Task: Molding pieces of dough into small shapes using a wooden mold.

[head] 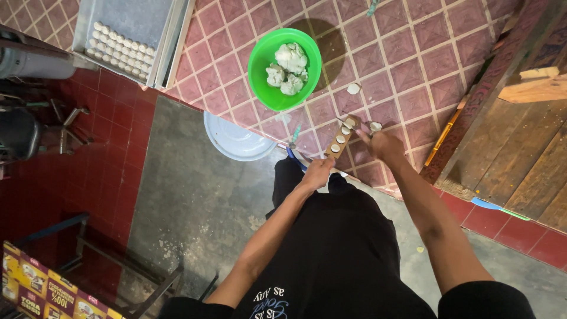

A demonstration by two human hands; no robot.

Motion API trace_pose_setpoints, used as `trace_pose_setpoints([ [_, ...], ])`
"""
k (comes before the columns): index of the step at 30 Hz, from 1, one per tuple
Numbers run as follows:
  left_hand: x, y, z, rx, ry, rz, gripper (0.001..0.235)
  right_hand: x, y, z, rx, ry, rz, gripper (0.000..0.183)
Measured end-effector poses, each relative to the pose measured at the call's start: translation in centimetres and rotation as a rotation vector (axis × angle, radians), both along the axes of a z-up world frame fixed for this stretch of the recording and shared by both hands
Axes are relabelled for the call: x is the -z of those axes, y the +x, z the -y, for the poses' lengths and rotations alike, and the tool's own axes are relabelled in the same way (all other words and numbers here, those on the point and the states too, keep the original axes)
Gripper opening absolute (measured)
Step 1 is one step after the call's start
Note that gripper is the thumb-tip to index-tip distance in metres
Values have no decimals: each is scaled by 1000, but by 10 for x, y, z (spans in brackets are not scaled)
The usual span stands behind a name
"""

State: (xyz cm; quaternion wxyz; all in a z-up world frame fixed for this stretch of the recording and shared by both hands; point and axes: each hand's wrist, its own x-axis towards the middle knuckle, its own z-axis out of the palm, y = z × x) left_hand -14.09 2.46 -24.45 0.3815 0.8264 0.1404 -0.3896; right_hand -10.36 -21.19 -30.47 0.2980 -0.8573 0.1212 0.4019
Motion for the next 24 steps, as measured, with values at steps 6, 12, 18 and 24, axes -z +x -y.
trace_pose_setpoints([
  [6,19,-5,-7,25,7,41,61,5,0,2,16,20,26,94],
  [12,4,-2,-1,16,34,39,63,-8,8,1,36,36,-42,86],
  [18,5,-6,-1,5,41,41,61,17,6,11,53,50,7,84],
  [24,10,-10,-10,-55,-21,-87,58,63,-4,12,102,211,178,79],
])
